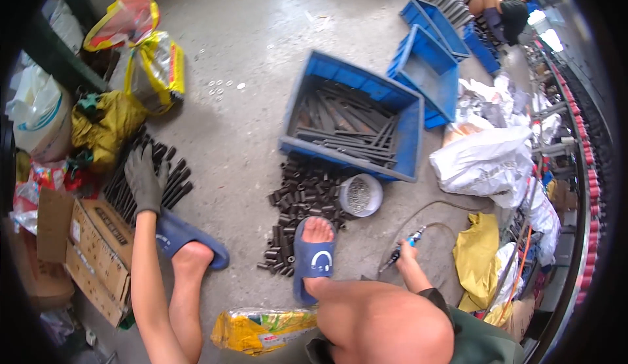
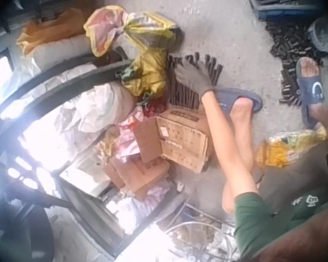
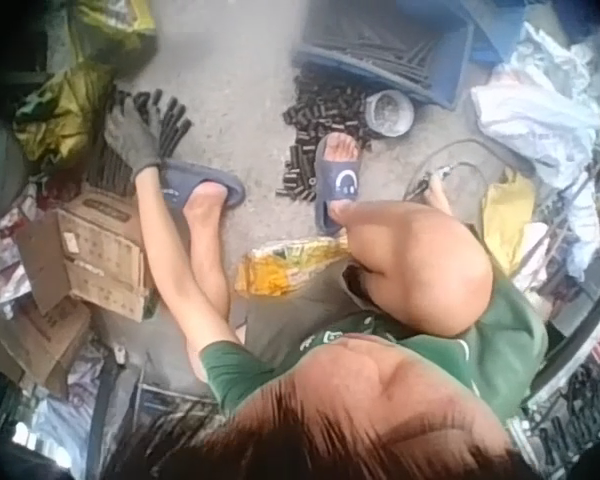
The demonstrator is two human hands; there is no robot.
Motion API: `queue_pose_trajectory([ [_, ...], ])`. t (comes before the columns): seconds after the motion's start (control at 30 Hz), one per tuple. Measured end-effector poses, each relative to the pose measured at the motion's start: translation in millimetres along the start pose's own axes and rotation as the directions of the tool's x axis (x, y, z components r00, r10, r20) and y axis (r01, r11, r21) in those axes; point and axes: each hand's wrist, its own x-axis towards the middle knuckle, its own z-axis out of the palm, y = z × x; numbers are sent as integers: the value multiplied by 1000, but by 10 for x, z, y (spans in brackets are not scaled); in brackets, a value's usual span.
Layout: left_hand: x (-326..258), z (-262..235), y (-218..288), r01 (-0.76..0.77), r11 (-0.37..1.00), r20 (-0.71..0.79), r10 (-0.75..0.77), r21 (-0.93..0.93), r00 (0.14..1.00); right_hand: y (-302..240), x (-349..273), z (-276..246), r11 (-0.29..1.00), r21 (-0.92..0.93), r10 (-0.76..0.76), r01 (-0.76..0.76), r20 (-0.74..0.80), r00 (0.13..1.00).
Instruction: The person assembles metal rods and washers into a central component by hand and secures them using a pneumatic tool.
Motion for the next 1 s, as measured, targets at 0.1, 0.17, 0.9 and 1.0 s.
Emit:
queue_pose_trajectory([
  [0.1,-89,-136,757,-80,966,-69,65,-244,996,1406,-605,757,865,161,502,-475,-277,819],
  [0.17,-263,-199,1075,-88,937,-63,71,-337,995,3282,-1171,1748,559,282,754,-780,-565,336],
  [0.9,-1096,-717,1712,198,526,149,-135,-827,980,4059,1929,-149,873,-488,-168,-5,-310,936],
  [1.0,-881,-970,1920,217,387,208,-64,-896,976,3385,1554,-403,886,-461,-293,60,-454,841],
])
